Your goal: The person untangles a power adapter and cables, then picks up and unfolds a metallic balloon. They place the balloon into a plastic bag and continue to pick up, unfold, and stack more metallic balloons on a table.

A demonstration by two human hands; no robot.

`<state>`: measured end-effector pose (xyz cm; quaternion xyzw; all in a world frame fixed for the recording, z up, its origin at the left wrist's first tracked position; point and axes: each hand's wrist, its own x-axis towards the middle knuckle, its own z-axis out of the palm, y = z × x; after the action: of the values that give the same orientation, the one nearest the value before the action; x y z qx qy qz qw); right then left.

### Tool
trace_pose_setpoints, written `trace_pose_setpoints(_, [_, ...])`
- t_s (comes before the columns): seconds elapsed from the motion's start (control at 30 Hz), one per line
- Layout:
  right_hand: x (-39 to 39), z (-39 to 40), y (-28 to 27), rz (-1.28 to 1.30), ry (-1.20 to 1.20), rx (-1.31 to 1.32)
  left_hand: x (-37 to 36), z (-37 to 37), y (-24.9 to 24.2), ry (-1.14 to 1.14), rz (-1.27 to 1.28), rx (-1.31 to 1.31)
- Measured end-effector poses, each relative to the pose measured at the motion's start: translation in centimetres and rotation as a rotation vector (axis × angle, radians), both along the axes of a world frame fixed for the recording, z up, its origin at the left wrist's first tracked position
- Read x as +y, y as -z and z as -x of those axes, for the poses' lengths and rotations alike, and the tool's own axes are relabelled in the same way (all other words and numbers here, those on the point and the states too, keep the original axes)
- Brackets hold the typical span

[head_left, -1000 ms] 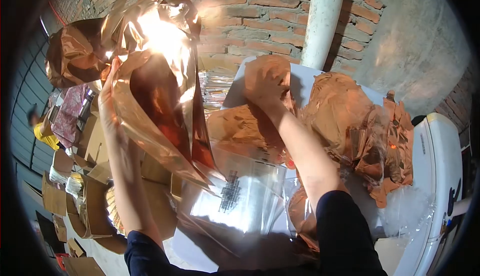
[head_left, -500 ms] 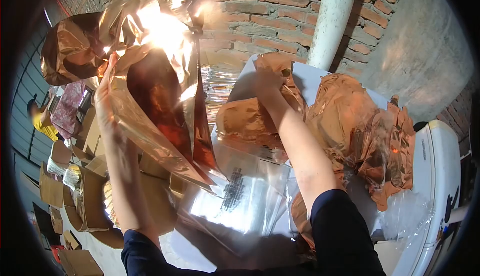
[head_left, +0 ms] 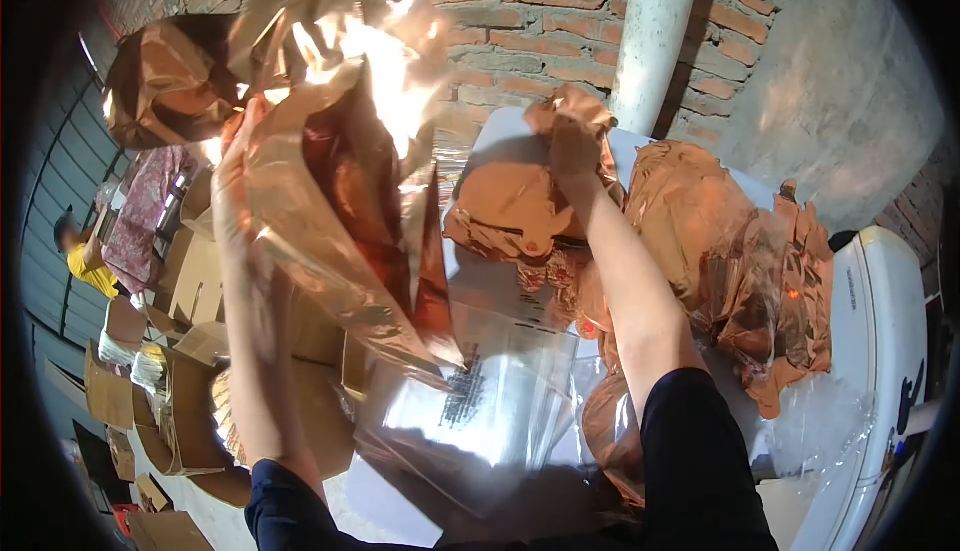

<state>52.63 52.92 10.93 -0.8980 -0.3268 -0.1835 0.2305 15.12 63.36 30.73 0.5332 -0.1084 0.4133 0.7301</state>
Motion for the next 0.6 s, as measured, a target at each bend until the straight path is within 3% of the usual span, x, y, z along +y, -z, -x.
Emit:
trace_pose_setpoints(0.03, [-0.3, 1.0, 0.9, 0.076, 0.06, -0.108, -0.2, -0.8, 0.0, 0.023, 0.003, 0.002])
trace_pose_setpoints(0.13, [-1.1, 2.2, -0.6, 0.166, 0.012, 0.032, -1.1, -2.9, -0.2, 0.077, 0.07, 0.033])
trace_pose_setpoints(0.3, [-3.3, 3.6, -2.0, -0.177, -0.274, -0.208, -2.6, -7.5, -0.9, 0.133, 0.353, 0.143])
trace_pose_setpoints(0.4, [-5.7, 3.5, -6.2, -0.408, -0.618, 0.567, -3.8, -10.6, -1.2, 0.036, 0.34, 0.272])
trace_pose_setpoints(0.47, [-7.2, 3.5, -8.8, -0.745, -0.843, 1.172, -5.2, -12.7, -1.3, 0.084, 0.391, 0.34])
trace_pose_setpoints(0.5, [-8.8, 4.2, -11.0, -0.825, -0.895, 1.28, -5.2, -13.8, -0.7, 0.063, 0.365, 0.372])
trace_pose_setpoints(0.53, [-10.3, 5.0, -13.1, -0.903, -0.949, 1.385, -4.2, -15.4, 0.7, 0.184, 0.407, 0.325])
trace_pose_setpoints(0.6, [-10.8, 4.5, -14.4, -1.038, -0.964, 1.448, -3.8, -18.3, 2.6, 0.07, 0.443, 0.368])
